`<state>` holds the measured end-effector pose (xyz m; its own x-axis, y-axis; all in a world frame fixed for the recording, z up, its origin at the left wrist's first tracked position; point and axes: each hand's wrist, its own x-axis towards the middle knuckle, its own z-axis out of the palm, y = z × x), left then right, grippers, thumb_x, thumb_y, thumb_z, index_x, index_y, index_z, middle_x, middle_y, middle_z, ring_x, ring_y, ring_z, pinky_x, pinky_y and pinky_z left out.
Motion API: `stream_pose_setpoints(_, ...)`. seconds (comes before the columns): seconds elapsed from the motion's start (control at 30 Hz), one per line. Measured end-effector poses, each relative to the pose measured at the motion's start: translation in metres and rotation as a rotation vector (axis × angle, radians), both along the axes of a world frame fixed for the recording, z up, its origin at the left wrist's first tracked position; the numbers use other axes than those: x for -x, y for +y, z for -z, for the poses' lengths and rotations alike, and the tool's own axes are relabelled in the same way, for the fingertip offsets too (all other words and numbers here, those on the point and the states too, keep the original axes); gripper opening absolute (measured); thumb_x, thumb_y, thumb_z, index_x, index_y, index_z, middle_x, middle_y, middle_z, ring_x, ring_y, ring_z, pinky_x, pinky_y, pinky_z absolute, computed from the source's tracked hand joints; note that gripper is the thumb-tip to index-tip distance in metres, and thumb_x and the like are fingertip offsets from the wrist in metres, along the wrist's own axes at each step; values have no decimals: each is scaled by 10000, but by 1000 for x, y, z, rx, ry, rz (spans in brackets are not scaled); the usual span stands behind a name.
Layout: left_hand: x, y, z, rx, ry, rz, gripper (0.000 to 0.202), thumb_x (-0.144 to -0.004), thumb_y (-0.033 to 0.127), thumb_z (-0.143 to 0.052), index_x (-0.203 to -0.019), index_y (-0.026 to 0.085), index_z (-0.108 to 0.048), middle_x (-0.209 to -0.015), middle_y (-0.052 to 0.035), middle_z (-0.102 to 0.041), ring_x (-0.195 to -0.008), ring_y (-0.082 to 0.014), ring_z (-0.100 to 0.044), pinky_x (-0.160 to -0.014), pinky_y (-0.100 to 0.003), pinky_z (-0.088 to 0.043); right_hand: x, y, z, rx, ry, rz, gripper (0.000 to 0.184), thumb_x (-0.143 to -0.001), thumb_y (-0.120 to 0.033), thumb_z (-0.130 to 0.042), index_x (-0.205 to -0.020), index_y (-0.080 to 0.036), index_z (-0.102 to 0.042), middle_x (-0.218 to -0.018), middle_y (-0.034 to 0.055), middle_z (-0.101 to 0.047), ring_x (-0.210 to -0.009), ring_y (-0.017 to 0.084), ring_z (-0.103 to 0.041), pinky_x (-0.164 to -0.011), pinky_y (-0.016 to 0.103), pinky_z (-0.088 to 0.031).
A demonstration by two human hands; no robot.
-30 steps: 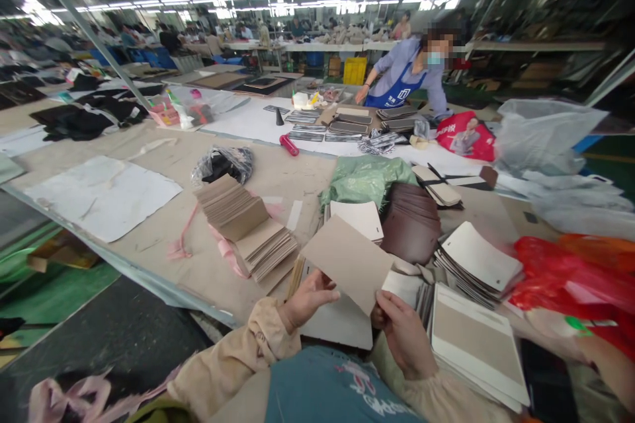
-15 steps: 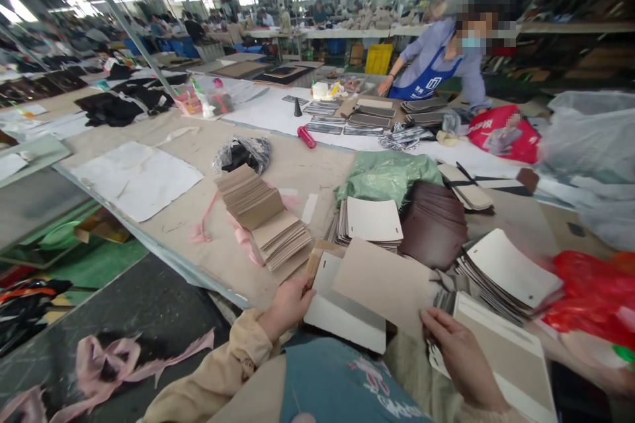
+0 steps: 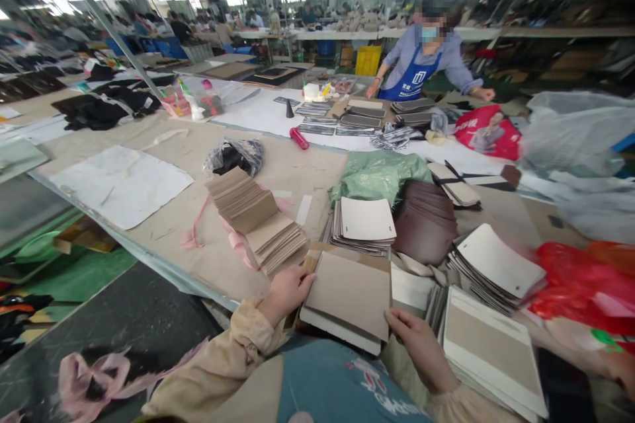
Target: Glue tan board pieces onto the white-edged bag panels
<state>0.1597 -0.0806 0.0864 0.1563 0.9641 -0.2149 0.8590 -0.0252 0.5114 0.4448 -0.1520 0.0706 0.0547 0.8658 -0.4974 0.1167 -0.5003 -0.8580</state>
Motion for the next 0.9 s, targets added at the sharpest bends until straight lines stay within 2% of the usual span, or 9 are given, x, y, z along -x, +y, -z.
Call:
stream_pose_setpoints(0.27,0,-1,9,52,-39,3,193,-839,337,-533,-753,193,-629,-702,-3,-624,-662,-149,-562,-604,-240,-342,2,1,4,-3,-39,63,395,-646,-584,-647,-675,-191,-662,-585,-16,-544,-569,144,-416,-568,271,-307)
stream_pose_setpoints(0.5,-2,-1,14,99,-70,-26,212,-818,381,-563,-729,193,-603,-643,21,-590,-631,-138,-546,-583,-230,-340,1,6,10,13,-86,30,411,-645,-607,-623,-681,-200,-664,-605,-7,-582,-600,170,-476,-583,280,-345)
stream_pose_setpoints(0.67,-2,1,20,128,-65,-48,206,-806,378,-581,-725,191,-608,-640,25,-591,-625,-135,-542,-584,-229,-338,-3,10,21,-41,-222,-117,439,-719,-609,-522,-683,-189,-647,-675,18,-638,-702,211,-552,-660,296,-393)
stream_pose_setpoints(0.9,-3,4,25,151,-17,-52,188,-790,363,-609,-716,190,-612,-661,19,-605,-655,-142,-551,-580,-227,-316,-7,18,22,-73,-421,-261,373,-772,-493,-466,-648,-196,-654,-652,15,-641,-678,217,-562,-635,295,-354)
